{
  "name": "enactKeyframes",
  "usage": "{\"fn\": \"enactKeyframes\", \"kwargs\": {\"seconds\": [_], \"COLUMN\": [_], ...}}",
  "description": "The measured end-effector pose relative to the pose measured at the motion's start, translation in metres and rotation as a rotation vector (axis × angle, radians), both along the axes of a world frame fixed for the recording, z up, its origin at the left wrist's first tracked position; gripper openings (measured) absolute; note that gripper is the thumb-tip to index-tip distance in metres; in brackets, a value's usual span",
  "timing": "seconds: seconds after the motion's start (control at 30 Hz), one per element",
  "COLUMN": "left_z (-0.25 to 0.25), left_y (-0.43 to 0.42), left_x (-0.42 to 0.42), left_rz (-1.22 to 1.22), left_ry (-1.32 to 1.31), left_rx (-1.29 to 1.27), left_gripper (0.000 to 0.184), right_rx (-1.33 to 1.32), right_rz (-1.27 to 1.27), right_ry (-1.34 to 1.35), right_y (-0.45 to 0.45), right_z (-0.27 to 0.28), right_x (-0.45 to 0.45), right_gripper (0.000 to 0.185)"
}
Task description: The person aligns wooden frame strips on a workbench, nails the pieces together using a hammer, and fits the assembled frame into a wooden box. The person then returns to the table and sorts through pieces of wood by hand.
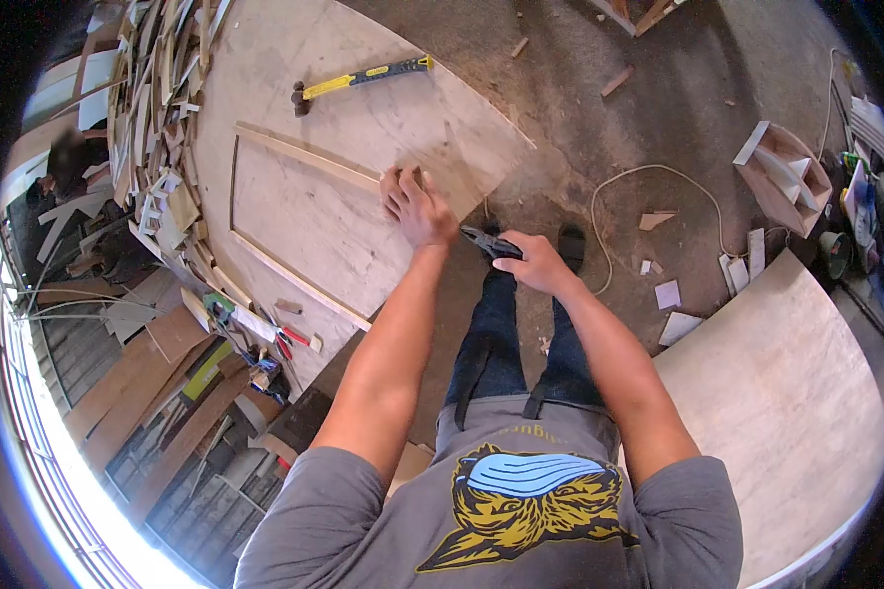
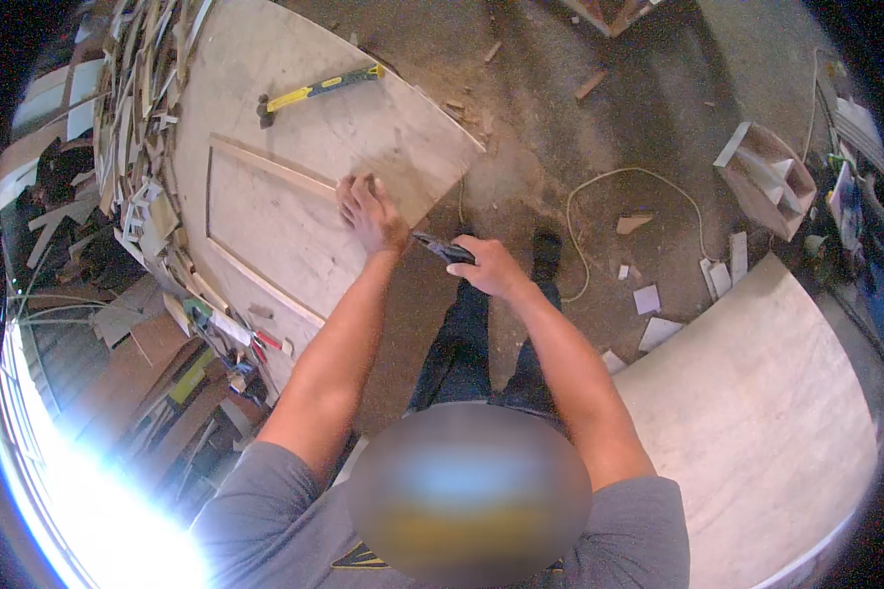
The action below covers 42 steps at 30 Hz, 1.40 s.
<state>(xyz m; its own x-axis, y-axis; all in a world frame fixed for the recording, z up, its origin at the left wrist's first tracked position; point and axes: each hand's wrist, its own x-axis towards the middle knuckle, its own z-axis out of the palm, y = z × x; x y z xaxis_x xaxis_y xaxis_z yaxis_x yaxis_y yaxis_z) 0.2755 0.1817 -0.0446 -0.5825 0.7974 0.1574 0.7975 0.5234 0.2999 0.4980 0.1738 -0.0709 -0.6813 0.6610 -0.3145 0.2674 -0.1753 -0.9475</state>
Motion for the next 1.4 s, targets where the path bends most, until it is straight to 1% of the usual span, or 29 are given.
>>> {"fn": "enactKeyframes", "kwargs": {"seconds": [0.07, 0.17, 0.27, 0.37, 0.47, 0.57, 0.67, 0.77, 0.87, 0.97, 1.07, 1.17, 1.27, 1.37, 1.4], "left_z": [0.001, 0.001, 0.003, 0.0, 0.001, 0.003, -0.003, 0.003, 0.001, 0.003, 0.005, 0.001, -0.001, -0.003, -0.003], "left_y": [0.0, 0.0, 0.001, 0.0, 0.0, 0.001, -0.001, 0.0, -0.001, 0.0, 0.0, -0.001, -0.001, -0.002, -0.002], "left_x": [0.001, 0.001, 0.002, 0.001, 0.002, 0.004, 0.0, 0.003, 0.001, 0.004, 0.004, 0.003, 0.002, 0.001, 0.001], "left_rz": [0.006, 0.008, 0.014, 0.015, 0.013, 0.007, -0.001, -0.003, 0.008, 0.012, -0.009, 0.0, 0.008, 0.017, 0.018], "left_ry": [-0.011, -0.019, -0.019, 0.007, -0.01, 0.044, 0.042, 0.029, -0.046, 0.024, 0.025, 0.036, 0.05, -0.036, -0.039], "left_rx": [-0.006, -0.002, -0.004, -0.012, -0.004, -0.011, -0.018, -0.003, -0.007, -0.028, 0.018, 0.001, -0.004, -0.001, 0.003], "left_gripper": [0.034, 0.034, 0.033, 0.032, 0.032, 0.033, 0.033, 0.033, 0.035, 0.035, 0.035, 0.035, 0.035, 0.037, 0.037], "right_rx": [-0.422, 0.133, 0.331, -0.429, 0.023, 0.431, 0.172, 0.178, 0.503, 0.117, 0.078, 0.553, 0.152, 0.057, 0.224], "right_rz": [0.036, -0.004, -0.048, 0.048, 0.042, 0.016, -0.019, 0.024, -0.026, 0.009, -0.015, -0.07, -0.014, 0.016, -0.002], "right_ry": [0.017, -0.022, -0.039, 0.012, -0.017, -0.12, -0.022, -0.119, -0.143, -0.073, -0.062, -0.178, -0.089, -0.085, -0.128], "right_y": [0.002, 0.002, -0.003, 0.007, 0.007, -0.003, 0.0, 0.002, -0.005, 0.001, -0.003, -0.012, -0.001, 0.006, 0.003], "right_z": [0.006, 0.002, -0.004, 0.011, 0.001, -0.007, 0.006, 0.011, -0.007, 0.009, 0.007, -0.009, 0.011, 0.016, 0.012], "right_x": [0.001, 0.002, 0.0, 0.004, 0.004, 0.003, 0.001, 0.003, 0.002, 0.003, 0.002, 0.001, 0.003, 0.003, 0.004], "right_gripper": [0.03, 0.031, 0.034, 0.033, 0.033, 0.032, 0.03, 0.03, 0.032, 0.032, 0.031, 0.031, 0.031, 0.03, 0.03]}}
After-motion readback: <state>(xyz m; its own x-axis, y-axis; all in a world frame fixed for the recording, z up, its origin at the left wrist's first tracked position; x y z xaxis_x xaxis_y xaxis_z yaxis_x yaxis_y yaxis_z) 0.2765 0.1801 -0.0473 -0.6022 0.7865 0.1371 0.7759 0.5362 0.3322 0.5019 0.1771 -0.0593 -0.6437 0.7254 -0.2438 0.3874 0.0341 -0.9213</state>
